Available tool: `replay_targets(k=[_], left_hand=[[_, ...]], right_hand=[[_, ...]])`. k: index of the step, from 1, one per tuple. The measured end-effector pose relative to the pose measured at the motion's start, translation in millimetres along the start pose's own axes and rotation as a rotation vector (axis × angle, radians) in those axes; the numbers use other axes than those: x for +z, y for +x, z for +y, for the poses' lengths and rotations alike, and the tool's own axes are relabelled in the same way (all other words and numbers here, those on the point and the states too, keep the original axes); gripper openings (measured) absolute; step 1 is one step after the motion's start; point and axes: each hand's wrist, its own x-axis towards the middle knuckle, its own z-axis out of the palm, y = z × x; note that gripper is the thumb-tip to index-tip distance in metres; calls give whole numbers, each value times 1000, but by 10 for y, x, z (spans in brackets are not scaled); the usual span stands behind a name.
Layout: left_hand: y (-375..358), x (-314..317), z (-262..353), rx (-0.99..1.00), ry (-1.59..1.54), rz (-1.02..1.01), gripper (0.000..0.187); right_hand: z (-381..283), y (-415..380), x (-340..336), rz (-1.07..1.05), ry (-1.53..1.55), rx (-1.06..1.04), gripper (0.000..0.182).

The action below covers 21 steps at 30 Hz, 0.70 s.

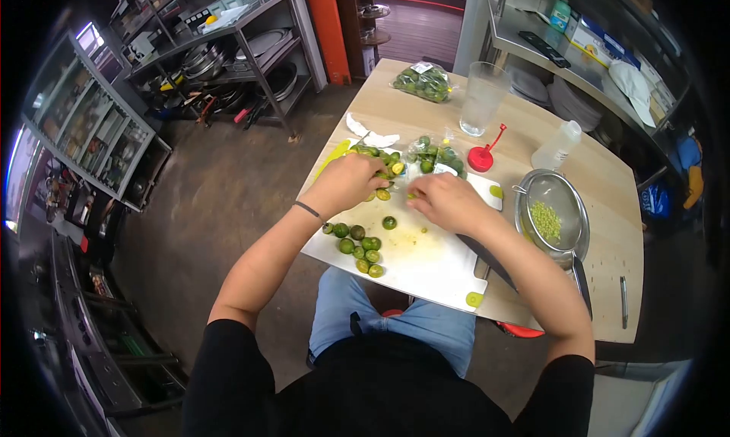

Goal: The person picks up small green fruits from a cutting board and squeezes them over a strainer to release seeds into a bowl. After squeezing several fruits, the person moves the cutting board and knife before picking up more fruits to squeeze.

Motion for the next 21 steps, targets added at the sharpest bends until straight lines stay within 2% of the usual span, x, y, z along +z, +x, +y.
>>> replay_targets(k=[2,4,6,8,11,13,14,16,20,21], left_hand=[[-112,93,-123,-27,-16,51,25],[-217,136,-194,-22,-51,183,25],[-296,131,-256,-44,-93,190,24],[-380,95,-282,-60,-134,193,23],[-483,-108,-175,-55,-141,82,24],[-570,-210,-39,53,-246,-164,27],[-589,-197,-10,54,-249,-166,27],[-600,-177,37,111,-140,-325,29],[-542,-108,41,136,-70,-374,28],[-525,-105,39,153,-74,-379,28]], right_hand=[[-118,171,136,34,3,39,27],[-231,194,152,67,9,81,28],[-375,58,149,-144,-116,-120,28],[-410,-1,275,-127,-183,-118,29],[-363,16,355,-75,-240,-101,22],[-315,18,391,-40,-283,-160,17],[-310,6,390,-42,-283,-158,17],[-309,-1,349,-4,-210,-126,18],[-243,-94,-9,-28,-28,-74,21],[-162,-143,-93,24,36,-83,25]])
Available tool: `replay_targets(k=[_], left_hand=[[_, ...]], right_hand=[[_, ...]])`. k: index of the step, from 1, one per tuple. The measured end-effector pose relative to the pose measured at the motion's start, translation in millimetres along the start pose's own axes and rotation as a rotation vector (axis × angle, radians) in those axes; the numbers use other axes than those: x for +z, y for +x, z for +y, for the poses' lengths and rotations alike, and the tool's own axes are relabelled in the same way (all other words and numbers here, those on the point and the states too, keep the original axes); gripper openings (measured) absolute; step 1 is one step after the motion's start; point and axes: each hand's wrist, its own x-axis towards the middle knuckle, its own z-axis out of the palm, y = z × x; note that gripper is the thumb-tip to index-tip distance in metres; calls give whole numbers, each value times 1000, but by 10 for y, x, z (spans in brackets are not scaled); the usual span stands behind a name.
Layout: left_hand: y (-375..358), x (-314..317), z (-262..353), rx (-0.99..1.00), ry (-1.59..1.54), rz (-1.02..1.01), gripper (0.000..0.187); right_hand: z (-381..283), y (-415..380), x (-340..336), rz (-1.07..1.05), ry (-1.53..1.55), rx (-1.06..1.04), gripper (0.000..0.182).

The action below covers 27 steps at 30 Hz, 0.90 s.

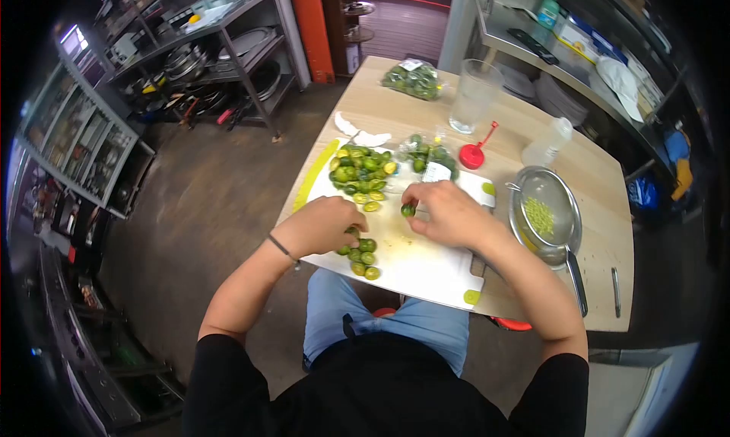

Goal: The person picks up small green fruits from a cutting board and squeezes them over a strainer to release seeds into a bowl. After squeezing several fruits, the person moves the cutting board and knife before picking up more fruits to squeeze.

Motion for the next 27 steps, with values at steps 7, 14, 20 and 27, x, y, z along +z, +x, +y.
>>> replay_targets(k=[7,14,20,27], left_hand=[[94,-196,127,-70,-85,98,22],[593,-407,621,106,-191,239,20],[1339,-314,1060,245,-278,259,19],[1563,-234,1446,227,-374,150,27]], right_hand=[[457,-978,-1059,267,-144,184,25],[1019,-1687,-967,229,-316,329,9],[1201,-1744,-882,206,-364,367,14],[1256,-1771,-949,282,-417,320,13]])
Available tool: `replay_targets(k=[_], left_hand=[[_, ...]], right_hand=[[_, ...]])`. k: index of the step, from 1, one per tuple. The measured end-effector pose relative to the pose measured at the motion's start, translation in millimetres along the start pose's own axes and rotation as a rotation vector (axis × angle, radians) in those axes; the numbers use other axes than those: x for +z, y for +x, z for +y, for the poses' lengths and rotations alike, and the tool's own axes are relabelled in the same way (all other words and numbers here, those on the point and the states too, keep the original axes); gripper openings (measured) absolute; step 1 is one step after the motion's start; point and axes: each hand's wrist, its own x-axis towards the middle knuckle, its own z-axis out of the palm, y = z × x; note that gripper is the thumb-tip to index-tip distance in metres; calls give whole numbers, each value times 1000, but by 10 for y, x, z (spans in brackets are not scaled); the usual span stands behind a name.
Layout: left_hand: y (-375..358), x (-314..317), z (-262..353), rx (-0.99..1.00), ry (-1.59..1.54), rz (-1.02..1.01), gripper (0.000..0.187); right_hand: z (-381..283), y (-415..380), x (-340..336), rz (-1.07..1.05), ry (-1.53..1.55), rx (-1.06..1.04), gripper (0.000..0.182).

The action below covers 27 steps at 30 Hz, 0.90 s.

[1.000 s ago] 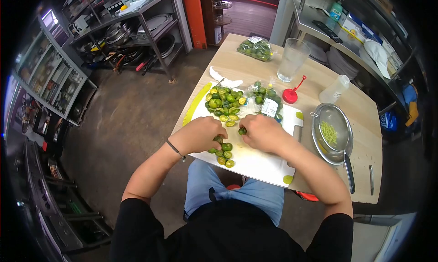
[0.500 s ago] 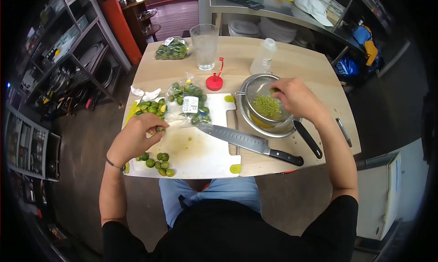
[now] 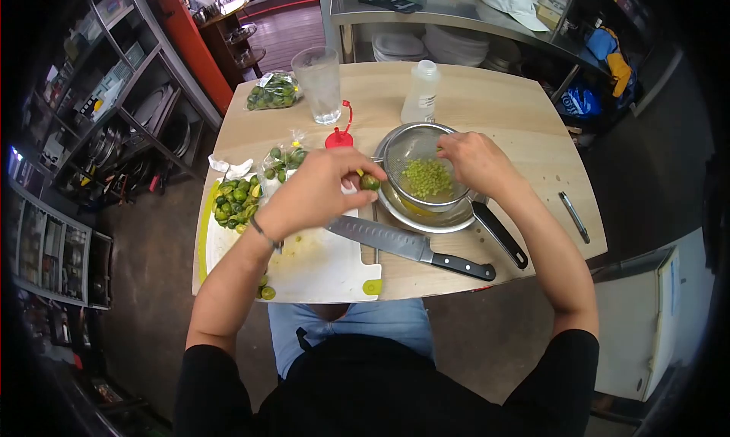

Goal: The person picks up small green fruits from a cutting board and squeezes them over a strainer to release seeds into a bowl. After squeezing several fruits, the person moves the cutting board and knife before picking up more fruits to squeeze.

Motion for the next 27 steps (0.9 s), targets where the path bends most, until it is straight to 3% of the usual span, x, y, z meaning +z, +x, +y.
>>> replay_targets(k=[3,9,12,15,18,20,21,23,24,27], left_hand=[[-215,178,62,164,46,62,26],[-720,569,99,104,12,193,27],[-911,734,91,92,-1,247,27],[-1023,826,40,9,-104,282,27],[-1089,869,-11,19,-92,295,28],[-1122,863,-32,31,-124,301,28],[-1129,849,-49,34,-127,304,28],[-1173,812,-86,48,-115,302,27],[-1185,798,-94,44,-117,308,27],[-1239,744,-99,67,-118,297,26]], right_hand=[[38,16,26,17,12,-34,10],[15,38,-66,18,20,-64,9],[-14,74,-259,141,144,-59,11],[-71,72,-422,189,209,76,10],[-58,30,-269,141,249,116,12],[-100,-9,-140,-148,7,194,16],[-159,24,-253,-149,2,193,16],[-331,100,-548,124,299,322,17],[-315,99,-455,119,298,317,17],[-267,70,-206,-362,-35,221,20]])
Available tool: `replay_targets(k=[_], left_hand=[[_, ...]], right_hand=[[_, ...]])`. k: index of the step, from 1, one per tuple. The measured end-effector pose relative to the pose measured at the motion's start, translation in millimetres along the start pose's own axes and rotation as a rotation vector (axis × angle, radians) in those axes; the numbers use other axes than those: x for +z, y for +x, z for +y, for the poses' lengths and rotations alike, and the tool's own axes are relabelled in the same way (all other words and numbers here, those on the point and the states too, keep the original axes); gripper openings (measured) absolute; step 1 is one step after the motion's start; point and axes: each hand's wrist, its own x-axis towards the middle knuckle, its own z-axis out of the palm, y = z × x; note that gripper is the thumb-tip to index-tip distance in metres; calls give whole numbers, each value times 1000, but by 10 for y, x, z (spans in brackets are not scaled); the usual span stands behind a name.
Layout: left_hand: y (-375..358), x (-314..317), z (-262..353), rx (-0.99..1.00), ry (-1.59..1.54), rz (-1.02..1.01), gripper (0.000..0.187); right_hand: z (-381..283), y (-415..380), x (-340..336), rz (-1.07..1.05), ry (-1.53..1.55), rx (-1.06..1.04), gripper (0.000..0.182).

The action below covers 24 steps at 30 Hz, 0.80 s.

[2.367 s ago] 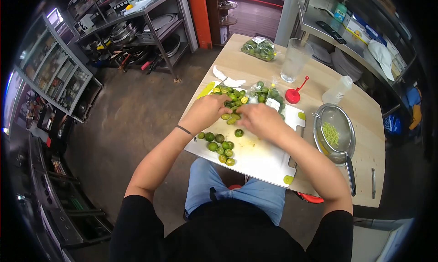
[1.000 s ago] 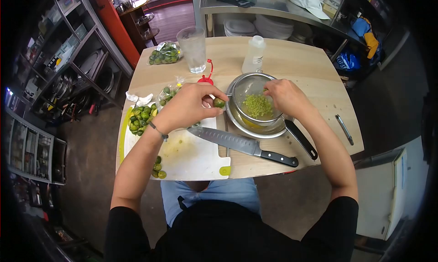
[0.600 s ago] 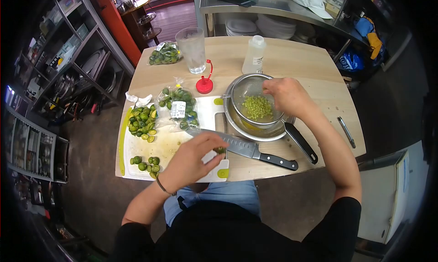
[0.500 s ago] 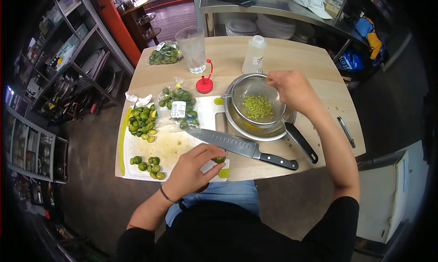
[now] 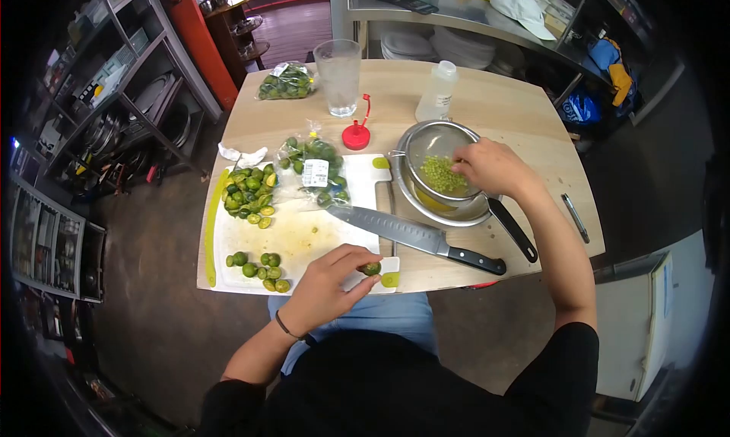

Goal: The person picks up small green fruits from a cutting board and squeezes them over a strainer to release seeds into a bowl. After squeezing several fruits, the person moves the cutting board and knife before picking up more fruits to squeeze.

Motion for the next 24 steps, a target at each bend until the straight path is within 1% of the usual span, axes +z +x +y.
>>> replay_targets(k=[1,3,4,6,7,8,9,11,12,14,16,17,19,20,21,23,24], left_hand=[[-17,-23,7,-25,-22,-13,26],[-56,-40,-3,-68,-45,-6,26],[-67,-54,-41,-29,-34,-1,26],[-127,-107,-89,30,11,19,27],[-149,-139,-88,16,43,42,27],[-176,-162,-83,11,-1,44,27],[-206,-177,-84,6,-52,49,26],[-254,-212,-127,-21,-56,84,26],[-265,-230,-135,-12,-67,87,26],[-285,-255,-140,11,-83,91,27],[-325,-294,-120,13,-66,102,27],[-343,-314,-107,12,-55,107,27],[-408,-378,-81,-9,-37,137,27],[-447,-418,-66,-26,-22,156,27],[-483,-463,-45,-28,-21,158,27],[-549,-565,-23,-126,-16,232,27],[-581,-592,-70,-133,-35,305,28]], right_hand=[[-29,-2,-66,6,-5,-5,20],[-109,-3,-203,401,305,41,21],[-87,17,-152,391,311,19,21],[-2,100,18,-37,-39,-14,21],[19,118,32,55,-22,2,20],[-29,153,6,147,-8,18,20],[-204,206,-122,155,-8,-22,20],[-607,245,-427,334,413,36,19],[-842,296,-435,352,403,-53,20],[-1268,555,-244,293,424,-357,21],[-1724,862,124,242,256,-562,20],[-1957,973,277,196,229,-595,24],[-2333,1196,460,103,164,-610,26],[-2410,1278,532,99,164,-615,26],[-2483,1335,555,140,189,-587,27],[-2472,1348,529,187,212,-556,28],[-2418,1228,371,161,301,-597,28]])
